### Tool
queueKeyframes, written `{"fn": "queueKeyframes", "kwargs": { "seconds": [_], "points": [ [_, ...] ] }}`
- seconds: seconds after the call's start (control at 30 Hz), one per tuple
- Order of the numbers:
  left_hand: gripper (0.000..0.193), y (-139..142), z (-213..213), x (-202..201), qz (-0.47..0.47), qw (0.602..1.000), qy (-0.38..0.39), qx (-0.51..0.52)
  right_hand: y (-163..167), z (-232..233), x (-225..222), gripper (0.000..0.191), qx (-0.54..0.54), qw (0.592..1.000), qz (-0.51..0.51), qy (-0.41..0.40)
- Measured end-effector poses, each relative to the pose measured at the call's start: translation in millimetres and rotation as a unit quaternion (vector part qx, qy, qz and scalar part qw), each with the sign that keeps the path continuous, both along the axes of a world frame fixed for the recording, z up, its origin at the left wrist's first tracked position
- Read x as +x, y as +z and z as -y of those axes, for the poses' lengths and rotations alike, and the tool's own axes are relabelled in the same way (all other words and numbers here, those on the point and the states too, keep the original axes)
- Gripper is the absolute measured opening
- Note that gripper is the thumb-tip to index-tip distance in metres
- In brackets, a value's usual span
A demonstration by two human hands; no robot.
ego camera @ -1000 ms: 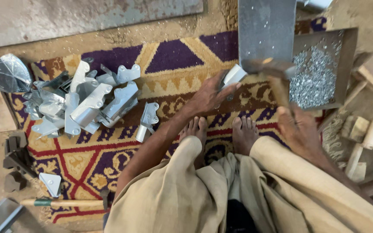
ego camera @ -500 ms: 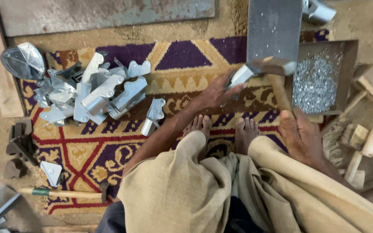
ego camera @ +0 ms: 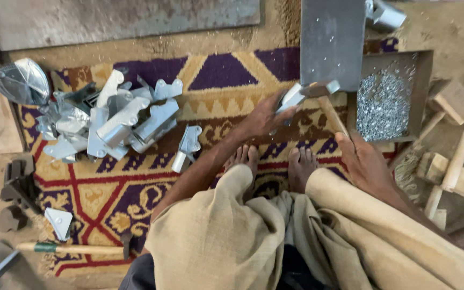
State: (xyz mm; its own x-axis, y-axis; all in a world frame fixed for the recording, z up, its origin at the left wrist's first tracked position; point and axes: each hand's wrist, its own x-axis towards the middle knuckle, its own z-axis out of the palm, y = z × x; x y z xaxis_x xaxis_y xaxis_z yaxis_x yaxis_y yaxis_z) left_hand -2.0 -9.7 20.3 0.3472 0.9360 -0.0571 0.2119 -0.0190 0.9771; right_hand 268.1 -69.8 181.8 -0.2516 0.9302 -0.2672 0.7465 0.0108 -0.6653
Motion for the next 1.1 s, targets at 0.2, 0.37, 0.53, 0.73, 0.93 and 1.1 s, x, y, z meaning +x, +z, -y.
{"fn": "queueKeyframes", "kwargs": {
  "seconds": [0.2, 0.37, 0.53, 0.73, 0.93, 1.1],
  "points": [
    [0.077, 2, 3, 0, -0.014, 0.994, -0.013, -0.103, -8, 0, 2, 0.036, -0.018, 0.994, 0.104, -0.028],
    [0.076, 4, 5, 2, -0.031, 0.995, -0.014, -0.094, -10, -5, 6, 0.039, 0.076, 0.991, 0.109, -0.013],
    [0.074, 10, 2, 2, -0.022, 0.996, 0.002, -0.091, 0, -13, -10, 0.039, -0.178, 0.976, -0.012, -0.124],
    [0.074, 13, -4, 1, -0.03, 0.99, 0.002, -0.14, 32, -9, 11, 0.034, -0.116, 0.935, -0.27, -0.197],
    [0.079, -13, 2, 7, -0.023, 0.994, -0.003, -0.105, -22, -4, 23, 0.038, 0.051, 0.971, -0.231, 0.024],
    [0.08, -10, -7, 0, -0.017, 1.0, 0.016, -0.019, -46, -11, 24, 0.04, -0.187, 0.964, -0.062, -0.178]
  ]
}}
